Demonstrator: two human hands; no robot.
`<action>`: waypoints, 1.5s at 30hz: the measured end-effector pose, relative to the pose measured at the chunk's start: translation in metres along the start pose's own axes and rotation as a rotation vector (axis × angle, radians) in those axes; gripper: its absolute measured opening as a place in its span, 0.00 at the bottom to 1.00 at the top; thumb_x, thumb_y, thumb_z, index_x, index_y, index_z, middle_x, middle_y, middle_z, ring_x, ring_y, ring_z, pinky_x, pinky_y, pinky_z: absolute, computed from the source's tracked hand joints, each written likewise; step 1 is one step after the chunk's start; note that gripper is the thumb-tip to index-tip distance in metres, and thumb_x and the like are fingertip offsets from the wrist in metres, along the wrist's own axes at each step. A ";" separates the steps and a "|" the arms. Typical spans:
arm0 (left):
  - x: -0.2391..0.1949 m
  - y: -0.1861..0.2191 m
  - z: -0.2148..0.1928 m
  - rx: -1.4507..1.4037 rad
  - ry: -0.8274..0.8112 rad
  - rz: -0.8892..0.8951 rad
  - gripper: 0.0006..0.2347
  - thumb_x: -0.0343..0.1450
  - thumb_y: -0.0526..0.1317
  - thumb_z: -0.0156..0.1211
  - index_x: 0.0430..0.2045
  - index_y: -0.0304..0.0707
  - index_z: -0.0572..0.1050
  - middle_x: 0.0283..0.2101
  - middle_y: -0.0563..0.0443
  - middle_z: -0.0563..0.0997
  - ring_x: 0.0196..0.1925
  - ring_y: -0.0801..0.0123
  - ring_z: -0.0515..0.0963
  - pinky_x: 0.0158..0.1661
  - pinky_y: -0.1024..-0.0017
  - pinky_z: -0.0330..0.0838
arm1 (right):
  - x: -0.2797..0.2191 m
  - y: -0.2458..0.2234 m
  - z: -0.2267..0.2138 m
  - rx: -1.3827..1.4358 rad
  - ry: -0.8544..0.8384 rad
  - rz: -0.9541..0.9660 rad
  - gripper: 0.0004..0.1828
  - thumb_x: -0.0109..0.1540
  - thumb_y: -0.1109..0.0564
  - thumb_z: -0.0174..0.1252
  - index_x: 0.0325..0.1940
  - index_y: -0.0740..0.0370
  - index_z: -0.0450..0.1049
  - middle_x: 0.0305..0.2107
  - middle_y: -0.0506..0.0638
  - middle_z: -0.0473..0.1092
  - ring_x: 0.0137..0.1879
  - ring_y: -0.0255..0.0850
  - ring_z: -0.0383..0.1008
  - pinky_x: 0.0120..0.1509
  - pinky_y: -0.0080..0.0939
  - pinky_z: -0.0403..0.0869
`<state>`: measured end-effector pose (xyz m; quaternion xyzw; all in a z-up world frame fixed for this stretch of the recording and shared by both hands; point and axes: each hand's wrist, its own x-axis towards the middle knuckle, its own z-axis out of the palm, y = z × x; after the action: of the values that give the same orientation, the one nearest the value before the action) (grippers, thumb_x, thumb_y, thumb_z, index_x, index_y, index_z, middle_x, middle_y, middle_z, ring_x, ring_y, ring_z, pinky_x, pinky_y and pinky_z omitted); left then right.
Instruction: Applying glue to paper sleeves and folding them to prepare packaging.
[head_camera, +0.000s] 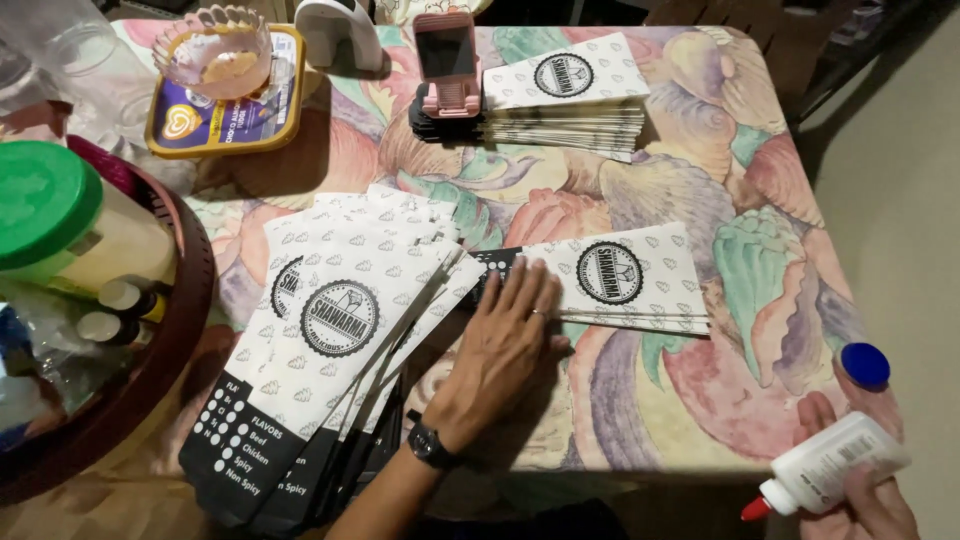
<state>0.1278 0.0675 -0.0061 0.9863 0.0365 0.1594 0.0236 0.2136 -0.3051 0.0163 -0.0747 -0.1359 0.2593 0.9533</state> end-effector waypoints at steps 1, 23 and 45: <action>-0.001 0.002 -0.007 0.000 0.001 0.004 0.30 0.79 0.56 0.34 0.72 0.34 0.51 0.76 0.33 0.50 0.79 0.44 0.48 0.73 0.48 0.40 | 0.000 -0.001 -0.001 0.000 -0.001 -0.004 0.46 0.85 0.99 0.81 0.74 0.87 0.47 0.70 0.90 0.55 0.76 0.81 0.60 0.77 0.69 0.56; -0.101 0.076 -0.029 -0.188 0.164 -0.032 0.21 0.77 0.43 0.50 0.62 0.27 0.66 0.68 0.27 0.66 0.72 0.35 0.63 0.66 0.39 0.58 | 0.024 0.037 0.014 0.187 -0.028 0.549 0.38 0.81 0.79 0.64 0.77 0.74 0.40 0.76 0.68 0.44 0.81 0.56 0.47 0.86 0.50 0.48; -0.072 0.022 -0.057 -0.492 -0.432 -0.275 0.24 0.63 0.29 0.73 0.52 0.49 0.71 0.37 0.57 0.88 0.29 0.65 0.85 0.51 0.57 0.71 | -0.001 0.034 -0.039 -1.710 0.530 -0.626 0.26 0.60 0.70 0.75 0.58 0.81 0.73 0.46 0.57 0.70 0.53 0.45 0.72 0.54 0.48 0.80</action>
<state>0.0434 0.0421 0.0272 0.9477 0.1238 -0.0533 0.2892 0.2081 -0.2795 -0.0284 -0.7643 -0.0730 -0.2210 0.6014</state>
